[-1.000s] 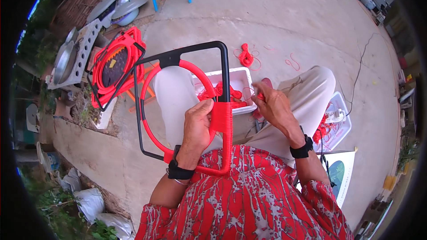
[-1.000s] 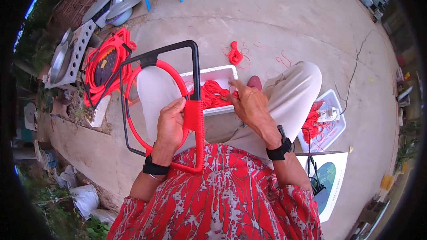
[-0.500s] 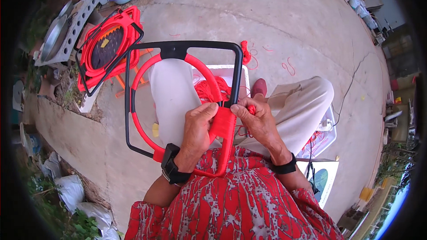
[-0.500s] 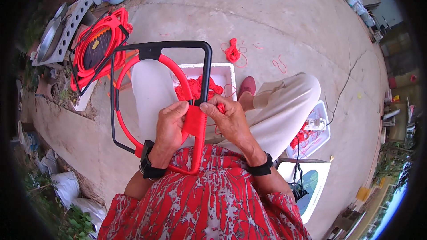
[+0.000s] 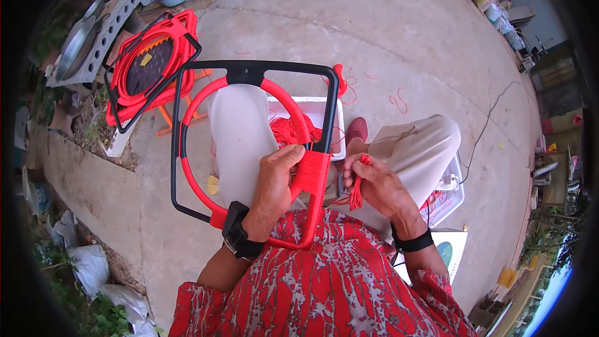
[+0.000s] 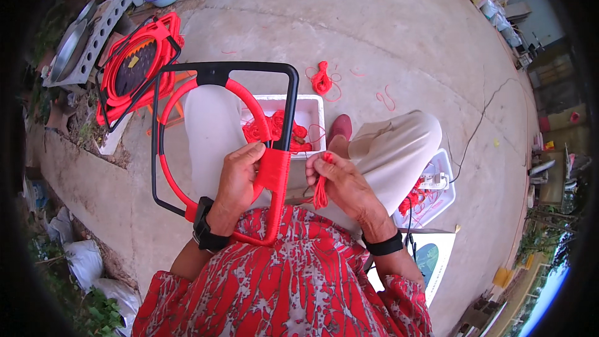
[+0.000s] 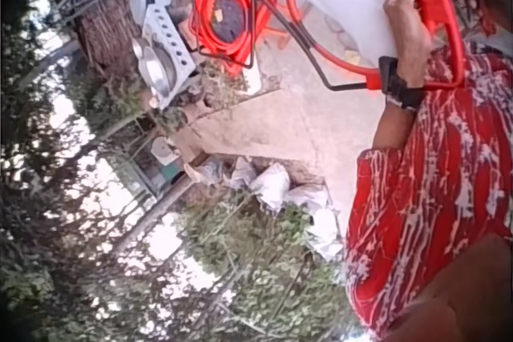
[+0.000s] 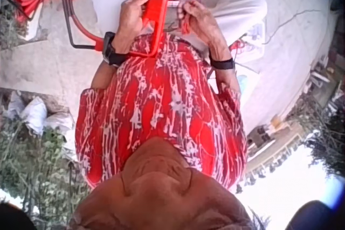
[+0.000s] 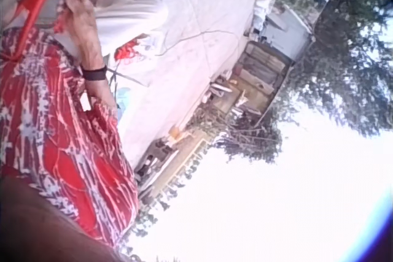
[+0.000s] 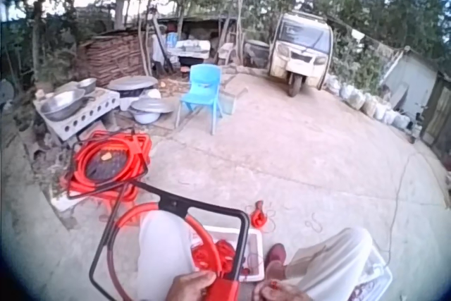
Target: The person is wrapping a red plastic furniture frame with red twine.
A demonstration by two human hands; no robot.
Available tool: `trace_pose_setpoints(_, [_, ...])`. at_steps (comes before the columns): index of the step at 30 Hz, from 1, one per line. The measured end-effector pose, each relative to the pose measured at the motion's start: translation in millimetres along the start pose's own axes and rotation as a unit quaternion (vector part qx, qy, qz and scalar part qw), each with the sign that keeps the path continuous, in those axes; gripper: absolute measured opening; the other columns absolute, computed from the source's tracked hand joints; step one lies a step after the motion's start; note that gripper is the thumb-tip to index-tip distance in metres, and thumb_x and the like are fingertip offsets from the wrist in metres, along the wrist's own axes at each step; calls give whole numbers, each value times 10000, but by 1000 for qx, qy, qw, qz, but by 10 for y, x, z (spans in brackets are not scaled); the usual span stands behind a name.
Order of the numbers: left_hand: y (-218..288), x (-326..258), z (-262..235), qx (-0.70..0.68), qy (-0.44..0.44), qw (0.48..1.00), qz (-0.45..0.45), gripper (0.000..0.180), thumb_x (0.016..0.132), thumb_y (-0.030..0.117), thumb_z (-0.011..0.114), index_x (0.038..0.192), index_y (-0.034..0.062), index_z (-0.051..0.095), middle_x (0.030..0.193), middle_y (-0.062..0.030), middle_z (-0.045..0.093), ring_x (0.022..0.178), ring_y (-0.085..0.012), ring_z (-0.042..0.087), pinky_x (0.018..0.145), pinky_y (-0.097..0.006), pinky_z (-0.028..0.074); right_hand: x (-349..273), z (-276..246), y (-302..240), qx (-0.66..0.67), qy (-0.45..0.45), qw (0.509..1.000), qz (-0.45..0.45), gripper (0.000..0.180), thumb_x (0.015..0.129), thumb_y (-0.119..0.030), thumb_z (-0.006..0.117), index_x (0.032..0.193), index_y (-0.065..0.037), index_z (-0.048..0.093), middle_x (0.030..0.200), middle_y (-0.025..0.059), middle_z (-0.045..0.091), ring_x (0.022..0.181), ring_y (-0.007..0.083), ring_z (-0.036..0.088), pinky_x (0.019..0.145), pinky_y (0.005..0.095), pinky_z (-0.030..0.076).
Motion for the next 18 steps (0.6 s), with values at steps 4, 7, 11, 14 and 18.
trace_pose_setpoints(4, [-28,55,-27,1,-7,1000,12,204,948,135,506,1025,-39,579,893,-74,623,791,-144,632,721,-286,536,-101,204,-603,-247,31,948,-197,217,971,-157,489,1098,-31,613,803,0,573,756,76,531,651,243,443])
trace_pose_setpoints(7, [-11,30,-3,-23,-38,999,14,198,947,131,502,1024,-35,578,908,-72,620,803,-138,625,734,-284,532,-98,632,-875,-365,0,899,-241,246,964,-191,512,1132,-21,571,741,22,564,636,96,514,573,267,433])
trace_pose_setpoints(11, [-21,39,26,-27,-57,998,8,193,952,124,489,1017,-34,578,921,-69,618,823,-136,625,758,-287,531,91,871,-950,-500,45,826,-257,272,945,-209,515,1087,12,445,731,142,543,642,185,514,603,335,436])
trace_pose_setpoints(14, [8,8,114,-45,-63,997,0,229,934,103,509,1080,-58,582,946,-92,637,836,-150,642,748,-290,545,161,869,-931,-524,20,807,-272,232,954,-190,465,1049,18,432,728,155,536,641,202,500,608,349,431])
trace_pose_setpoints(18, [9,18,177,-16,-89,996,1,296,954,150,479,1144,-61,564,978,-111,641,856,-158,645,766,-298,546,159,915,-1003,-514,28,816,-264,204,966,-188,437,1011,11,441,705,151,508,616,180,472,585,357,413])
Point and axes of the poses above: each hand's wrist, its own x-axis towards the middle knuckle, its own z-axis out of the palm, y = z × x, the point moved 7 cm from there along x, towards the middle knuckle
